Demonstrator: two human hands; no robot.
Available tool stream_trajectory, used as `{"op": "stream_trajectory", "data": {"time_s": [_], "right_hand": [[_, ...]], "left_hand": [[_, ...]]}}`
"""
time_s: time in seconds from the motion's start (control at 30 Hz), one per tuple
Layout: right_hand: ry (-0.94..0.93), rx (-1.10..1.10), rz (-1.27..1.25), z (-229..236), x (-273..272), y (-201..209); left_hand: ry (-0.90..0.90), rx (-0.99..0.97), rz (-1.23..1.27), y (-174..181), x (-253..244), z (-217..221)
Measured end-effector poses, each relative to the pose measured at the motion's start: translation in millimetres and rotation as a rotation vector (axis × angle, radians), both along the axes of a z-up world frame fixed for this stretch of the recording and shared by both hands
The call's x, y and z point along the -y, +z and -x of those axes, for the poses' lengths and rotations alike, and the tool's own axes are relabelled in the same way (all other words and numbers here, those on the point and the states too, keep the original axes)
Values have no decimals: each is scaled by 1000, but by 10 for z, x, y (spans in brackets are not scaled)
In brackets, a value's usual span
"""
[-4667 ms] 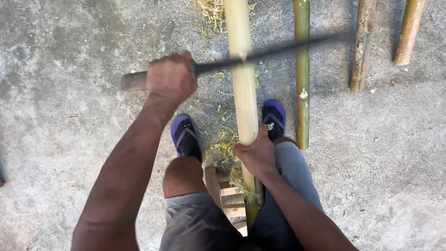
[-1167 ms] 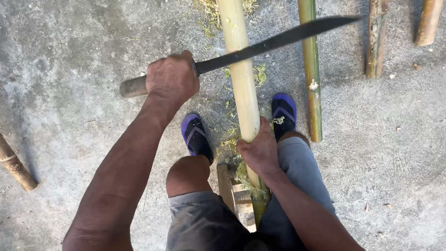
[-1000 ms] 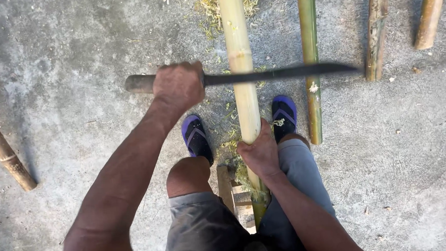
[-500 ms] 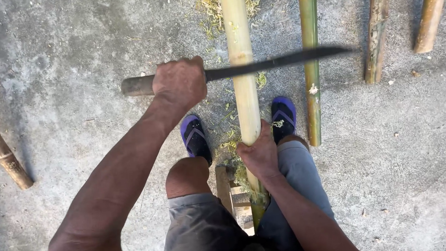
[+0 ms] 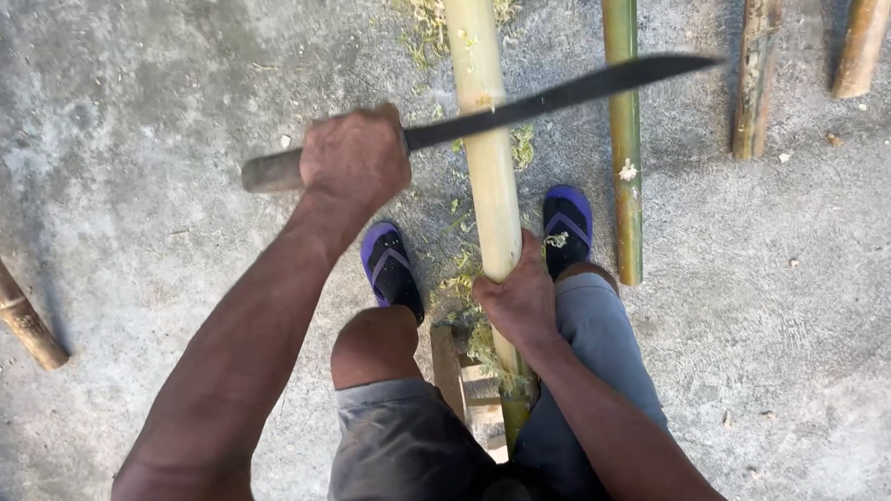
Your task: Using a machete to shave and smooth a bamboo pole while sitting.
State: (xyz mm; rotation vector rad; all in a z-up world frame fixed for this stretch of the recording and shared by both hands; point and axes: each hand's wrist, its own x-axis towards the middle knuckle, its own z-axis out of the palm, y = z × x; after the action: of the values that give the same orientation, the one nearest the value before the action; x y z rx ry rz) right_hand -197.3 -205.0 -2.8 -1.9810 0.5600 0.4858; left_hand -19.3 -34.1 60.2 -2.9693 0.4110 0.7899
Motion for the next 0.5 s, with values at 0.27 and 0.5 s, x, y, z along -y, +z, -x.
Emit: {"op": "stream_trajectory", "data": {"time_s": [0.27, 0.5], "right_hand": [[8, -46, -5, -40, -7, 38], [16, 26, -4, 7, 22, -66]], "left_hand": [[55, -28, 20, -34, 21, -146], [80, -15, 40, -73, 55, -121]]}}
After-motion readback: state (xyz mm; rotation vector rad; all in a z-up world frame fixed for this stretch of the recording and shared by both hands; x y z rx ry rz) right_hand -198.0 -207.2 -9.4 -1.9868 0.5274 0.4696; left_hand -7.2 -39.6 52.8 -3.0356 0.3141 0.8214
